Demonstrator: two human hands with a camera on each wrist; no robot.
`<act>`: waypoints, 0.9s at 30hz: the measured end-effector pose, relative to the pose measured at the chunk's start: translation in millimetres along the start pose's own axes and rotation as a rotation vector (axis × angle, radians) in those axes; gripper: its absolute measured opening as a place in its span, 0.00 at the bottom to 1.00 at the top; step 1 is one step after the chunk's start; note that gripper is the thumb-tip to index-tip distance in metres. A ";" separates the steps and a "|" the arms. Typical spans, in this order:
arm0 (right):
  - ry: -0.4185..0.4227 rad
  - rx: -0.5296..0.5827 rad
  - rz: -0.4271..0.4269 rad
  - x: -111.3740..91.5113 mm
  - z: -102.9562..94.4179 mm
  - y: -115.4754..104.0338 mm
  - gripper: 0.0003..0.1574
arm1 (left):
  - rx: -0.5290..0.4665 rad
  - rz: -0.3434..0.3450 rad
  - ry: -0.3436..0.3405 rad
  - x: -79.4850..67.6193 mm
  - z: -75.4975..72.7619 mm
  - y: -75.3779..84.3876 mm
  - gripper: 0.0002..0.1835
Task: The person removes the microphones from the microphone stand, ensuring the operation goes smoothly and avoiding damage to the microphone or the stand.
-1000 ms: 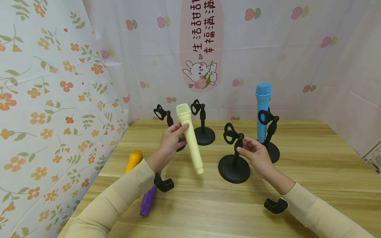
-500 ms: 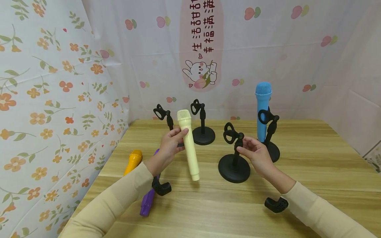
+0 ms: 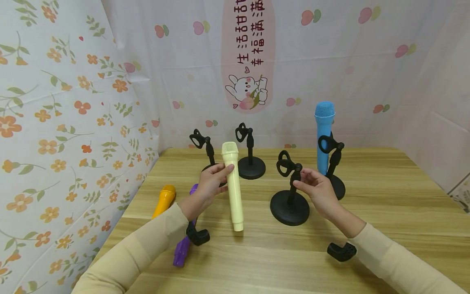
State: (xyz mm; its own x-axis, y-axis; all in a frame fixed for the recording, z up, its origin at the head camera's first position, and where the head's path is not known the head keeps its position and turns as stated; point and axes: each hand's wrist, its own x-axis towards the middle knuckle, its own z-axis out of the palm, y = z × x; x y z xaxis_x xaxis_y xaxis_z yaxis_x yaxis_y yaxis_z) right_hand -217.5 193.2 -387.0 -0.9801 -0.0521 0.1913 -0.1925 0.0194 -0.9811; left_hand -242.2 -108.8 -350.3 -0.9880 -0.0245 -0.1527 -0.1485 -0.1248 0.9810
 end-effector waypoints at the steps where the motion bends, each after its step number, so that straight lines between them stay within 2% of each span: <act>1: 0.002 0.002 0.002 0.3 -0.3 0.2 0.14 | 0.006 -0.002 -0.002 -0.4 -0.3 -0.6 0.19; 12: 0.016 0.057 -0.006 11.5 -2.3 -4.3 0.16 | 0.099 -0.046 -0.020 -1.4 -6.0 -11.9 0.22; 22: 0.043 0.035 -0.007 27.4 0.5 -16.0 0.17 | 0.162 -0.089 0.007 -3.5 -10.6 -21.6 0.24; 27: 0.066 0.028 -0.003 36.7 4.0 -19.7 0.18 | 0.185 -0.084 0.010 -5.6 -13.0 -29.0 0.24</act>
State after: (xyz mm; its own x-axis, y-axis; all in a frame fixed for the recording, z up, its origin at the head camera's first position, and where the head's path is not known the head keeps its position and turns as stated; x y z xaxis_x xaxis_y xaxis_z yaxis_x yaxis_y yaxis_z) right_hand -249.5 186.9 -360.7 -0.9808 0.0143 0.1946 -0.1947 -0.0091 -0.9808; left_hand -231.9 -117.9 -379.5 -0.9714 -0.0314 -0.2354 -0.2369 0.0577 0.9698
